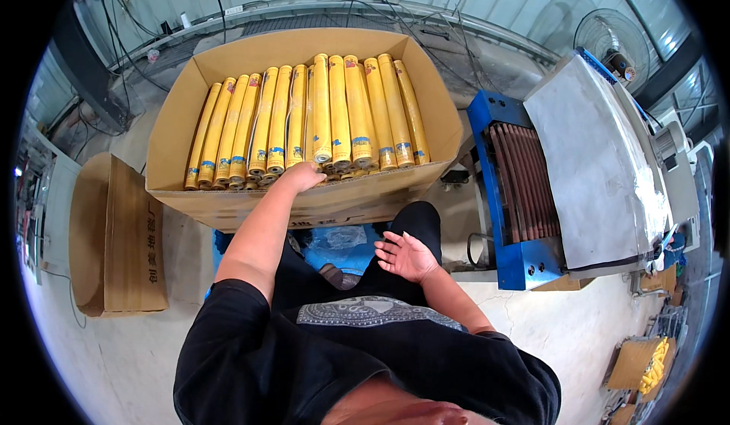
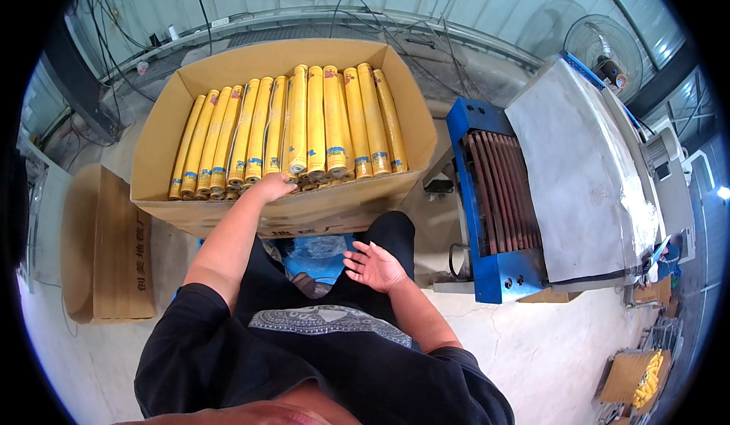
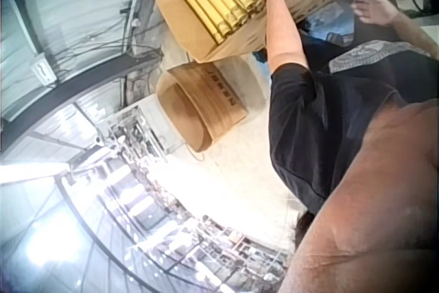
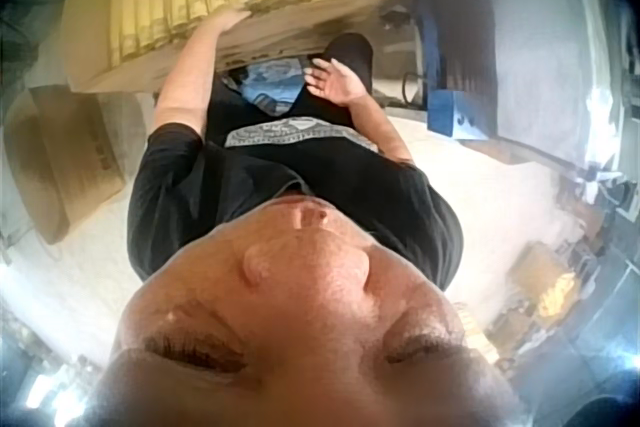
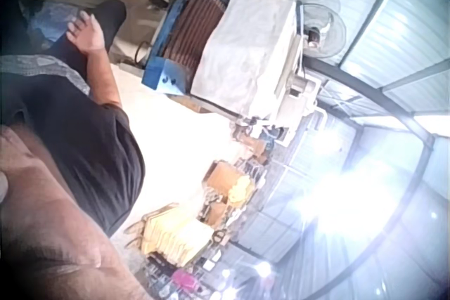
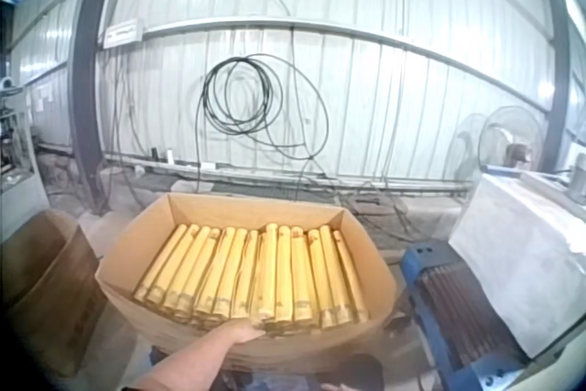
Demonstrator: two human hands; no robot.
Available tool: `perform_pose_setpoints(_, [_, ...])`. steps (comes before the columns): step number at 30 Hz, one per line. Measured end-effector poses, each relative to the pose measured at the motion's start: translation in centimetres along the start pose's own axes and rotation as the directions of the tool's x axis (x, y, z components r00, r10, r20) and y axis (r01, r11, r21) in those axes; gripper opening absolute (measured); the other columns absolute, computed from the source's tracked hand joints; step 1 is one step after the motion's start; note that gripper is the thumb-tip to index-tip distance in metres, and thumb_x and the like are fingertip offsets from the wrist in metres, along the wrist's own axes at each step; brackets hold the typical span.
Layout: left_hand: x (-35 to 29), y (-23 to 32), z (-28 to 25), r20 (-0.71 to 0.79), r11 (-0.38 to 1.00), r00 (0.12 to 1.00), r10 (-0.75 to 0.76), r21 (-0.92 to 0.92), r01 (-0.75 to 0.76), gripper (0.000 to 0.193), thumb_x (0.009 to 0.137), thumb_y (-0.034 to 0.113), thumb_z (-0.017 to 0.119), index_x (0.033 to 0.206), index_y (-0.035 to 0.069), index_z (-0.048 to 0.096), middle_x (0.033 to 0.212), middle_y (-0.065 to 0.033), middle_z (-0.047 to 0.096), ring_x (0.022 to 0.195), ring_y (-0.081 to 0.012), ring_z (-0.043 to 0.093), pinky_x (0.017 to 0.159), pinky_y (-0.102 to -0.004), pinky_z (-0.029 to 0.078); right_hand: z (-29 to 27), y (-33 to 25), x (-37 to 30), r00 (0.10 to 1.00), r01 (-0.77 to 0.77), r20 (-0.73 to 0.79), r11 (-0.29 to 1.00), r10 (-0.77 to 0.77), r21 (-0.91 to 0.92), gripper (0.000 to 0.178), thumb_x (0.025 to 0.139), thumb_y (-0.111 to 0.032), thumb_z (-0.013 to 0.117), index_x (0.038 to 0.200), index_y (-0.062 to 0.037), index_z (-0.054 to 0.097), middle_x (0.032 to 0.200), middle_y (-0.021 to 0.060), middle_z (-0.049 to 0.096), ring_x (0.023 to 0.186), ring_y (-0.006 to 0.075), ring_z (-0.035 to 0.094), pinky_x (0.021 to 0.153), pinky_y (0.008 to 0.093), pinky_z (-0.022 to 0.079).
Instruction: The person repeatedly picks up yellow cylindrical items from a large cardboard box and places them onto a conveyor belt. The items are handled one at a time and transferred to the machine for processing.
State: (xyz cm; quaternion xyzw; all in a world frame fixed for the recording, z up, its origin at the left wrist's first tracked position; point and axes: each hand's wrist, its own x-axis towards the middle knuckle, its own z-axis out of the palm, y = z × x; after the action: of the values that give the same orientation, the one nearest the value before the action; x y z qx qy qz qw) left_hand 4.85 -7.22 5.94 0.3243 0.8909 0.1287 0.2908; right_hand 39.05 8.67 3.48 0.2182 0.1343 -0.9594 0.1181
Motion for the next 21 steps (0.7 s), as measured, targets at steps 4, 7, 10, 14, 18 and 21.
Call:
perform_pose_setpoints(4, [-0.02,0.23,-0.12,0.015,1.0,1.0,-0.008,-0.013,0.008,0.054,0.083,0.042,0.06,0.115,-0.001,0.06,0.114,-0.0219,0.062,0.104,-0.0341,0.06,0.089,-0.0386,0.047,-0.29,-0.03,0.04,1.0,0.0,0.004,1.0,0.0,0.005,0.05,0.091,-0.04,0.054,0.129,-0.0102,0.044,0.13,0.0164,0.049,0.117,0.0322,0.05,0.096,0.049,0.041])
perform_pose_setpoints(7, [-0.33,0.66,-0.4,0.03,1.0,0.999,-0.01,-0.003,0.01,0.054,0.083,0.042,0.06,0.117,-0.001,0.06,0.116,-0.0216,0.061,0.106,-0.0335,0.059,0.09,-0.0383,0.047,-0.28,-0.03,-0.05,1.0,0.0,0.001,1.0,0.0,0.01,0.05,0.091,-0.04,0.054,0.13,-0.0102,0.044,0.13,0.0164,0.049,0.117,0.0323,0.05,0.097,0.0491,0.041])
perform_pose_setpoints(10, [-0.5,0.47,-0.21,-0.011,1.0,1.0,0.005,-0.023,-0.005,0.056,0.084,0.042,0.06,0.119,-0.001,0.058,0.119,-0.0212,0.06,0.108,-0.0332,0.059,0.092,-0.0376,0.046,-0.14,-0.06,-0.1,1.0,-0.002,-0.003,1.0,0.002,0.006,0.049,0.091,-0.04,0.054,0.129,-0.0102,0.045,0.13,0.0163,0.049,0.117,0.0323,0.05,0.097,0.049,0.041])
perform_pose_setpoints(14, [-0.55,0.39,-0.1,-0.019,0.999,1.0,0.007,-0.033,-0.007,0.057,0.084,0.041,0.06,0.122,-0.001,0.057,0.122,-0.0208,0.058,0.111,-0.0328,0.057,0.094,-0.037,0.045,-0.08,-0.06,-0.05,1.0,-0.005,-0.003,1.0,0.005,0.005,0.049,0.091,-0.039,0.054,0.129,-0.0102,0.045,0.13,0.0162,0.049,0.117,0.0321,0.05,0.097,0.0491,0.041])
perform_pose_setpoints(18, [-0.73,0.76,-0.33,-0.003,1.0,1.0,-0.007,-0.025,0.007,0.058,0.084,0.041,0.059,0.123,-0.001,0.056,0.124,-0.0206,0.057,0.113,-0.0326,0.056,0.095,-0.0366,0.044,0.03,-0.08,-0.17,1.0,0.0,-0.007,1.0,0.0,-0.001,0.05,0.09,-0.039,0.056,0.129,-0.0104,0.045,0.13,0.0162,0.049,0.117,0.0321,0.05,0.097,0.0491,0.04])
perform_pose_setpoints(21, [-0.77,0.65,-0.38,-0.003,0.999,1.0,-0.014,-0.036,0.014,0.058,0.084,0.041,0.059,0.124,-0.001,0.055,0.125,-0.0203,0.056,0.114,-0.0323,0.055,0.096,-0.0364,0.044,0.21,-0.04,-0.24,1.0,0.012,0.0,1.0,-0.012,-0.001,0.051,0.089,-0.04,0.057,0.128,-0.0102,0.046,0.129,0.0168,0.05,0.116,0.0326,0.05,0.097,0.0492,0.04])
